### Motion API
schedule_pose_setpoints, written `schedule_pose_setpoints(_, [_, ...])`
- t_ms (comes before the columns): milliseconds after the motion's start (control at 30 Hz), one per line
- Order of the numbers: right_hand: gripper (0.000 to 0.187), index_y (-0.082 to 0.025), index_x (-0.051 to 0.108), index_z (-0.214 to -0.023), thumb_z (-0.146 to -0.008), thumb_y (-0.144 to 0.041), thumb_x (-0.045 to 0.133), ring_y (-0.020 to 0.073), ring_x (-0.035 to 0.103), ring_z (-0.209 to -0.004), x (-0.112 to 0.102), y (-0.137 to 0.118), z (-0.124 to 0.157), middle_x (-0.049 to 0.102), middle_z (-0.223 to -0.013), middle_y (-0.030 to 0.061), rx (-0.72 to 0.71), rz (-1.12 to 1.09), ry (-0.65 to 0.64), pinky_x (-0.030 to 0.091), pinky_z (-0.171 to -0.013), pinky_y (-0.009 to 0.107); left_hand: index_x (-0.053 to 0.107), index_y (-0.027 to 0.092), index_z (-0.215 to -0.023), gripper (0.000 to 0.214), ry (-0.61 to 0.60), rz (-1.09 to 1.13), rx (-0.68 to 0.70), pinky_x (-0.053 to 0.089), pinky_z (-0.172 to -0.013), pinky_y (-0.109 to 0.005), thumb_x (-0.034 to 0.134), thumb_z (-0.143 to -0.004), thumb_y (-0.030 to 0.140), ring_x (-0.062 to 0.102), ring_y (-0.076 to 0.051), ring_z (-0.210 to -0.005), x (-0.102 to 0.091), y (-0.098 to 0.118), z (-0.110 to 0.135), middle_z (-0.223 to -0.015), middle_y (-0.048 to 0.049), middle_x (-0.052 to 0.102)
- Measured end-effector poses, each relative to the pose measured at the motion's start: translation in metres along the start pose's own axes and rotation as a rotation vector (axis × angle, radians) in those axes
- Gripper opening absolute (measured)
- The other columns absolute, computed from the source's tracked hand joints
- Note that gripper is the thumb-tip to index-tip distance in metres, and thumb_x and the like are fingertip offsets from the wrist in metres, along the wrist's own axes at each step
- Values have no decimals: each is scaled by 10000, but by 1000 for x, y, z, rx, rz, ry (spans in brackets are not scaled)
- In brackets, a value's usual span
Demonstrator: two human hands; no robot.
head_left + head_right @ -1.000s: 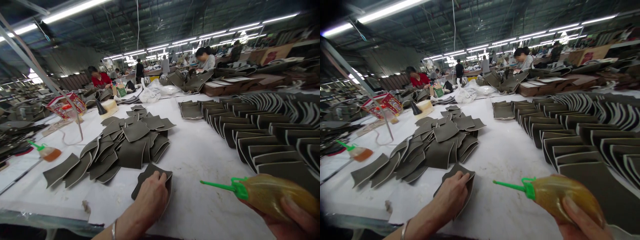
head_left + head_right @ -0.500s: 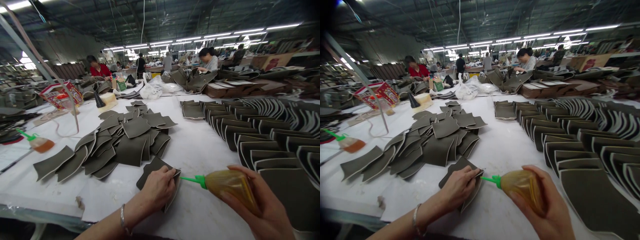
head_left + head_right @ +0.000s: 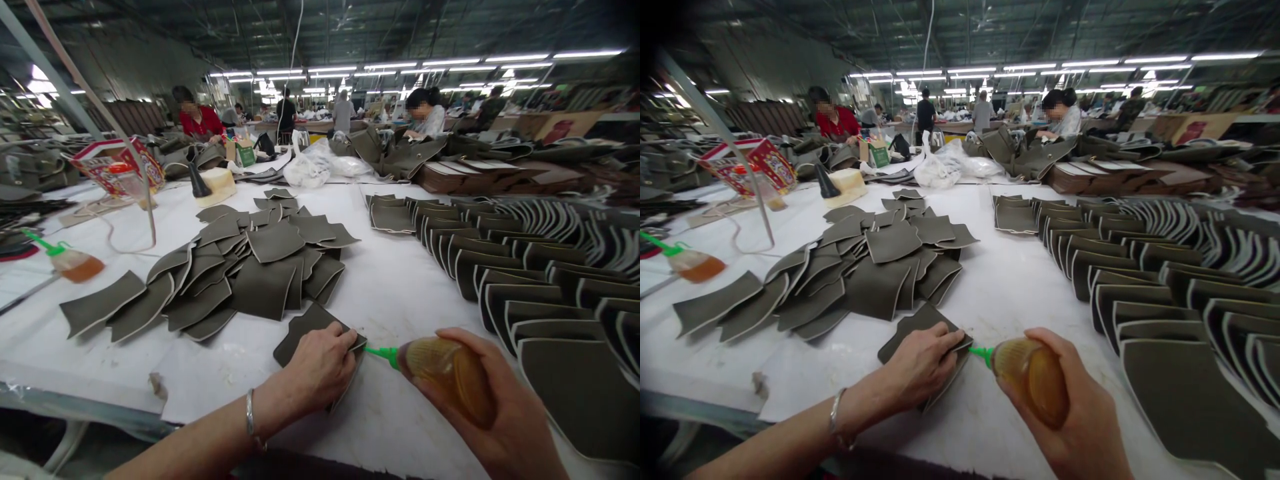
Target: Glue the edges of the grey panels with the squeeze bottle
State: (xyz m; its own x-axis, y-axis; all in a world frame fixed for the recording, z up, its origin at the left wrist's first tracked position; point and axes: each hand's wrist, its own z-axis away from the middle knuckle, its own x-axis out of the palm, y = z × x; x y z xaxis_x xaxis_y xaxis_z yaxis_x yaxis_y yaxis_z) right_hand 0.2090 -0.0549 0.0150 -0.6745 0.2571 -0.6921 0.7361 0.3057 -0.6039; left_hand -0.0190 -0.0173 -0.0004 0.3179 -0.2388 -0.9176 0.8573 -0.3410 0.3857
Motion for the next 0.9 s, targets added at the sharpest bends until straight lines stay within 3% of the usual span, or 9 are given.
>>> schedule_pose_setpoints(200, [440,-280,518,-1201,-900,-594,587,253,618,-939,0,0,-1,606,-1121,25,42,-25,48,486,-817,347,689,240,-1146,346,-5,92,40,520,-765,-306,475,-882,176,670,-214,-829,-5,-2,-2,-995,-34,688])
schedule_pose_setpoints(400, [402,-280,529,-1169,-883,-538,642,252,600,-977,0,4,-1,599,-1096,18,99,-121,-3,476,-776,325,713,233,-1160,374,-2,157,68,524,-832,-319,492,-863,178,676,-227,-903,-3,-7,-3,-1040,-37,706])
schedule_pose_setpoints(633, [456,-271,537,-1150,-843,-584,664,269,584,-935,3,8,-1,586,-1083,26,208,-221,37,452,-825,394,686,242,-1238,451,4,187,85,529,-829,-326,496,-833,181,677,-230,-903,-4,-7,2,-1029,-40,699])
schedule_pose_setpoints(767, [440,-276,536,-1157,-860,-578,655,247,601,-887,3,13,5,609,-1009,8,268,-278,-26,472,-770,365,688,222,-1235,458,-27,176,86,529,-833,-337,476,-832,172,677,-241,-902,-9,-5,3,-1010,-55,698])
schedule_pose_setpoints(900, [469,-276,550,-1155,-831,-583,693,263,619,-885,5,25,4,626,-1013,17,233,-286,5,502,-733,368,664,212,-1273,478,-32,169,91,530,-841,-349,470,-838,174,677,-250,-918,-9,-6,4,-1013,-63,696])
